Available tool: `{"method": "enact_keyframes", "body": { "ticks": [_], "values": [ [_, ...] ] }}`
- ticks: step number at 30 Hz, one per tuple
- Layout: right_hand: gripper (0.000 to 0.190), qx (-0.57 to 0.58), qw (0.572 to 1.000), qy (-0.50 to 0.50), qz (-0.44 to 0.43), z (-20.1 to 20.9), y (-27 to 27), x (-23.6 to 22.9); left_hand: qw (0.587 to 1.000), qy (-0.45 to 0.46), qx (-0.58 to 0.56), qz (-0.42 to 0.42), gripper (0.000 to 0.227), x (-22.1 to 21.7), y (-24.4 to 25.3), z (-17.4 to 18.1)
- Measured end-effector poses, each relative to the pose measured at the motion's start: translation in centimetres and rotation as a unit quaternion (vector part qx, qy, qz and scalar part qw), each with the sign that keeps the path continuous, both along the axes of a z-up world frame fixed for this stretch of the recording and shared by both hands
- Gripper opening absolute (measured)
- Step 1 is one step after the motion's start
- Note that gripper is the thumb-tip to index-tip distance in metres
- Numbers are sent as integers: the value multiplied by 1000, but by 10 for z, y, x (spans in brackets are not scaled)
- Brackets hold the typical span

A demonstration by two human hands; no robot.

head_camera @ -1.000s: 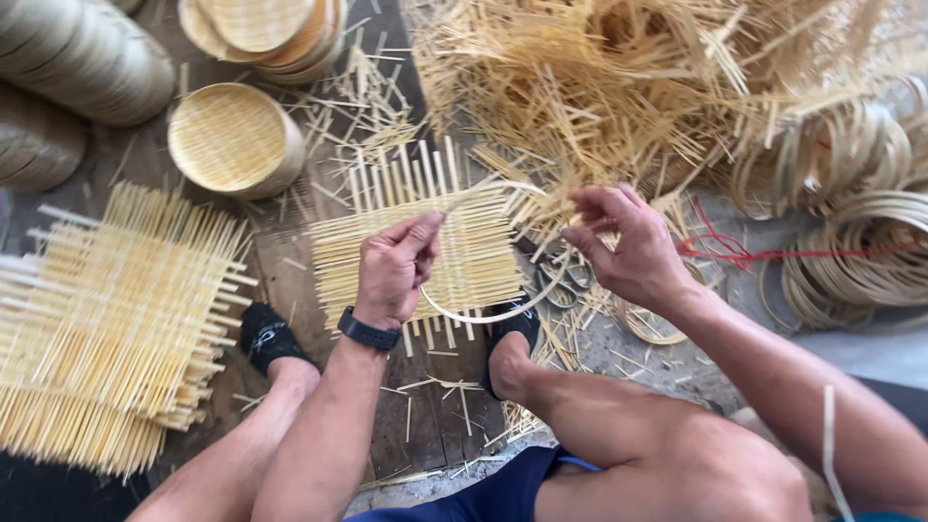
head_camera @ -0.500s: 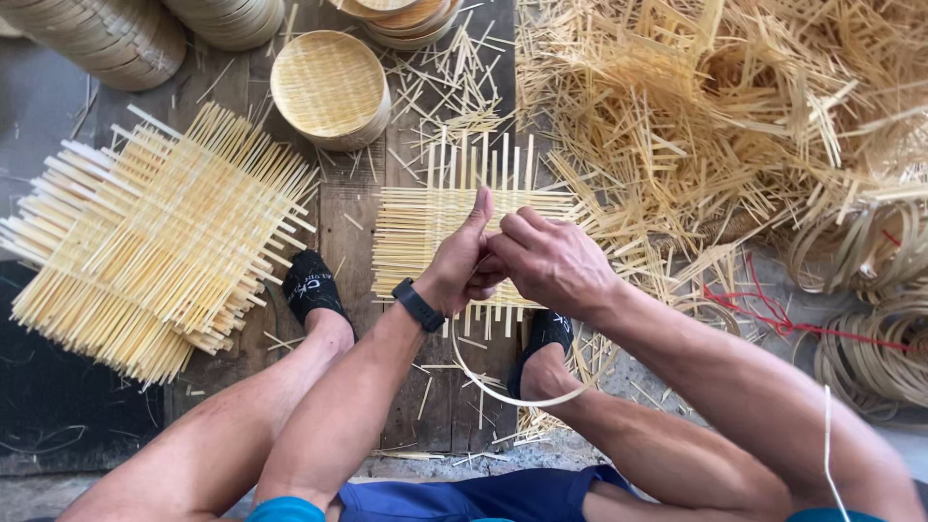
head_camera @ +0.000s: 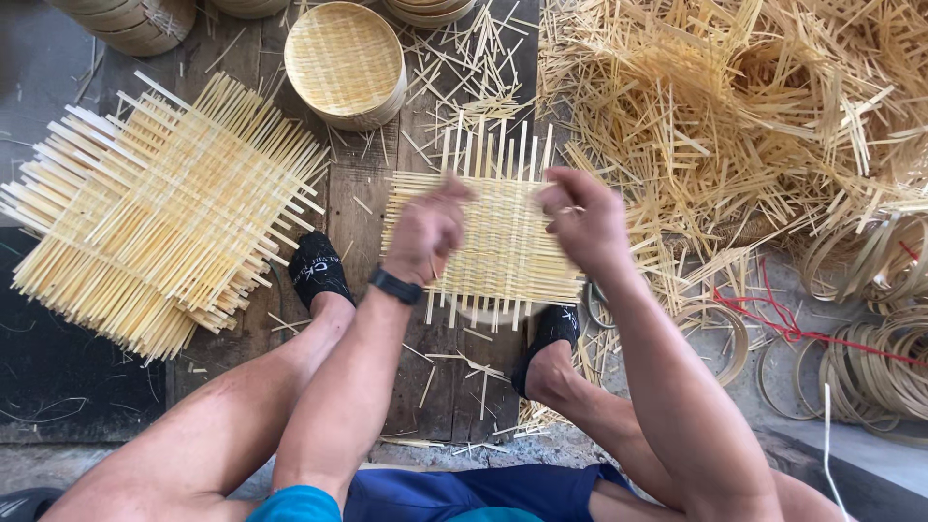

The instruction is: The person weaves thin bamboo strips into a flat square base, places a circular wooden mold on top, and uses shears to trim the excess strips around the mold.

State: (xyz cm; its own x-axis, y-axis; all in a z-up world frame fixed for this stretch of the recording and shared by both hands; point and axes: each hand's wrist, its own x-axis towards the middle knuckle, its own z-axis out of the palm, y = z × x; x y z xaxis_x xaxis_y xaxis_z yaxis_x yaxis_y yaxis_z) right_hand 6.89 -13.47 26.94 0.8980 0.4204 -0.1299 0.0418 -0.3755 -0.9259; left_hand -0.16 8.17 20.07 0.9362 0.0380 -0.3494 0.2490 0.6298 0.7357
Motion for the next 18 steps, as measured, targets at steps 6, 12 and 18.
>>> {"method": "enact_keyframes", "body": {
  "ticks": [6, 12, 18],
  "values": [
    [38, 348, 885, 304, -55, -31, -29, 5, 969, -26, -195, 148, 24, -6, 23, 15],
    [46, 397, 852, 342, -22, -56, -35, 7, 997, 56, -56, 9, 29, 3, 36, 29],
    [49, 346, 882, 306, -97, -80, -20, -6, 991, 60, -95, 78, 33, 4, 13, 3]
  ]
}}
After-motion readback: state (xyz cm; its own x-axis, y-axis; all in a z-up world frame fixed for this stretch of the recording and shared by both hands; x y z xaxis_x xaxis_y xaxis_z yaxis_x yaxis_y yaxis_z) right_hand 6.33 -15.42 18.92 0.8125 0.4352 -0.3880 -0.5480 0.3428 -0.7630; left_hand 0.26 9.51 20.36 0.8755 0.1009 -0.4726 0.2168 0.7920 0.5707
